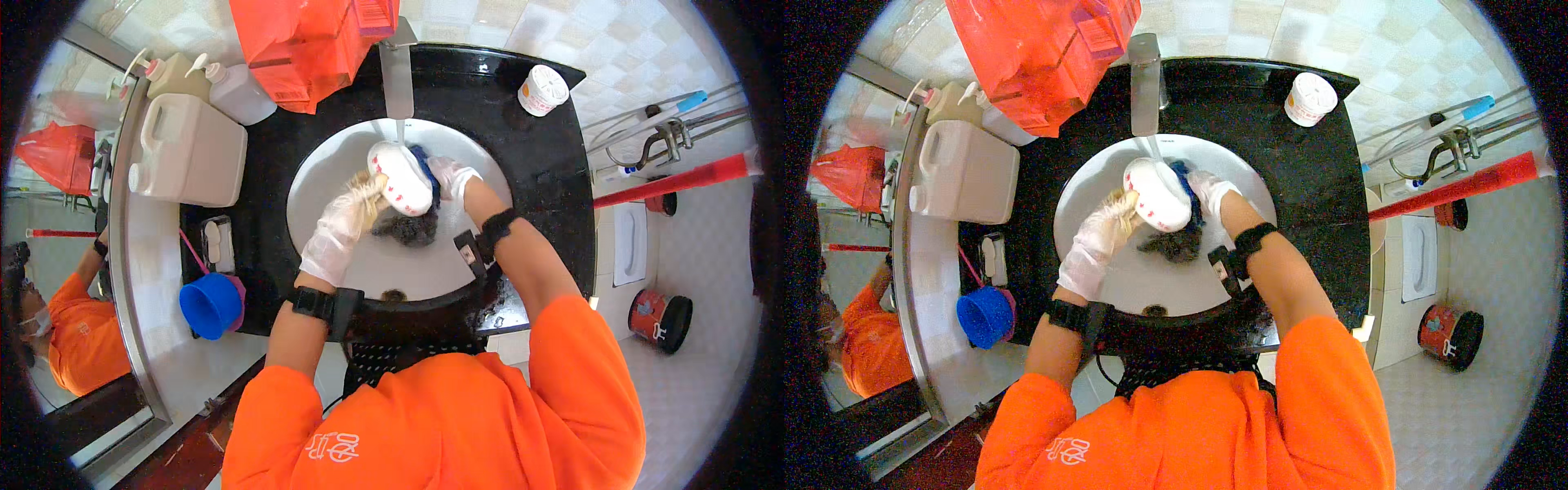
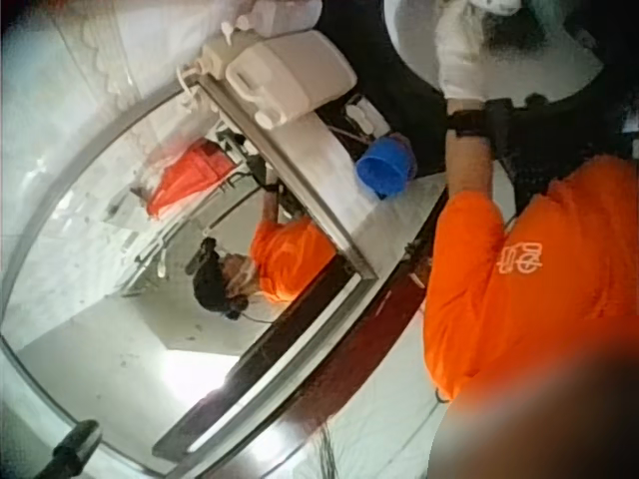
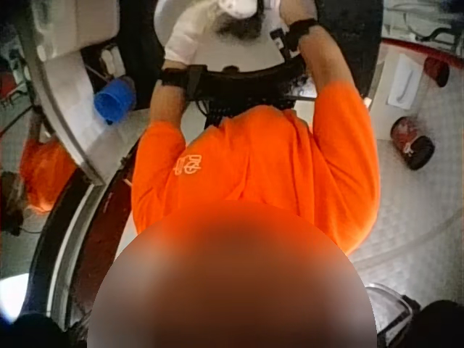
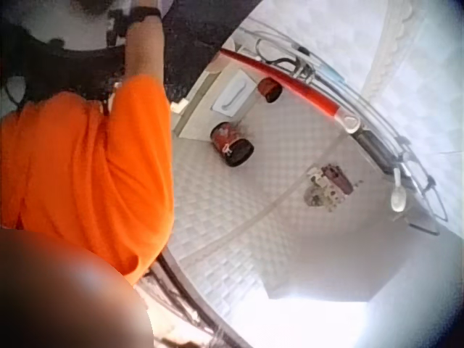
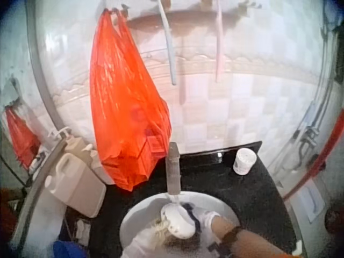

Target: The person washes a white ceramic bowl in a bathroom sink using a blue cloth and a steel wool pad. They scrub the bowl thoroughly, rinse it under running water, and then place it on the counter before walking away.

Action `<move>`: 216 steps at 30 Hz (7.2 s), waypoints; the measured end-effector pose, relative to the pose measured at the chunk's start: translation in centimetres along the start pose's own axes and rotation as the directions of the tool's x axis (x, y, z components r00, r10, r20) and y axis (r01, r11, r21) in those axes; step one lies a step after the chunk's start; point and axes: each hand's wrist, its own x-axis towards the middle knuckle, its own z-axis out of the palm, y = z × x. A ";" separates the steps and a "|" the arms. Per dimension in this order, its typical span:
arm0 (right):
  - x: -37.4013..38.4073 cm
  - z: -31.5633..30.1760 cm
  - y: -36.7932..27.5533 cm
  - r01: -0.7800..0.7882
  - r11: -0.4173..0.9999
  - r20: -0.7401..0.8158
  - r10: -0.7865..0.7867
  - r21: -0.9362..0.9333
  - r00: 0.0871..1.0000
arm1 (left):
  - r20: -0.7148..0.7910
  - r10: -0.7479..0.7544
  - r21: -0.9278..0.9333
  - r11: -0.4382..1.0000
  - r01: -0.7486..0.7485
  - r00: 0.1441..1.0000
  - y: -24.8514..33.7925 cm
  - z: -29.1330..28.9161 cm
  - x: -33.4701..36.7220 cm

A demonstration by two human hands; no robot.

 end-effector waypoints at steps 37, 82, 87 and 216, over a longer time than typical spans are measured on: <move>2.0 -5.7 -6.3 0.006 0.473 -0.201 0.365 0.881 0.909 | -0.252 -0.137 -0.191 0.978 0.089 0.958 -1.9 -0.9 6.8; -4.7 -1.8 -3.2 -0.322 0.730 0.247 0.214 0.603 0.945 | -0.104 -0.099 0.018 0.995 0.101 0.990 -0.3 -1.0 8.1; -4.7 -3.9 -4.2 -0.343 0.818 0.084 0.345 0.462 0.935 | -0.146 -0.063 0.303 0.947 0.105 0.987 0.2 -0.9 7.0; 0.9 -2.9 -1.9 -0.310 0.945 -0.110 0.321 0.106 0.941 | -0.204 0.021 0.771 0.620 0.148 0.979 1.7 -1.2 2.7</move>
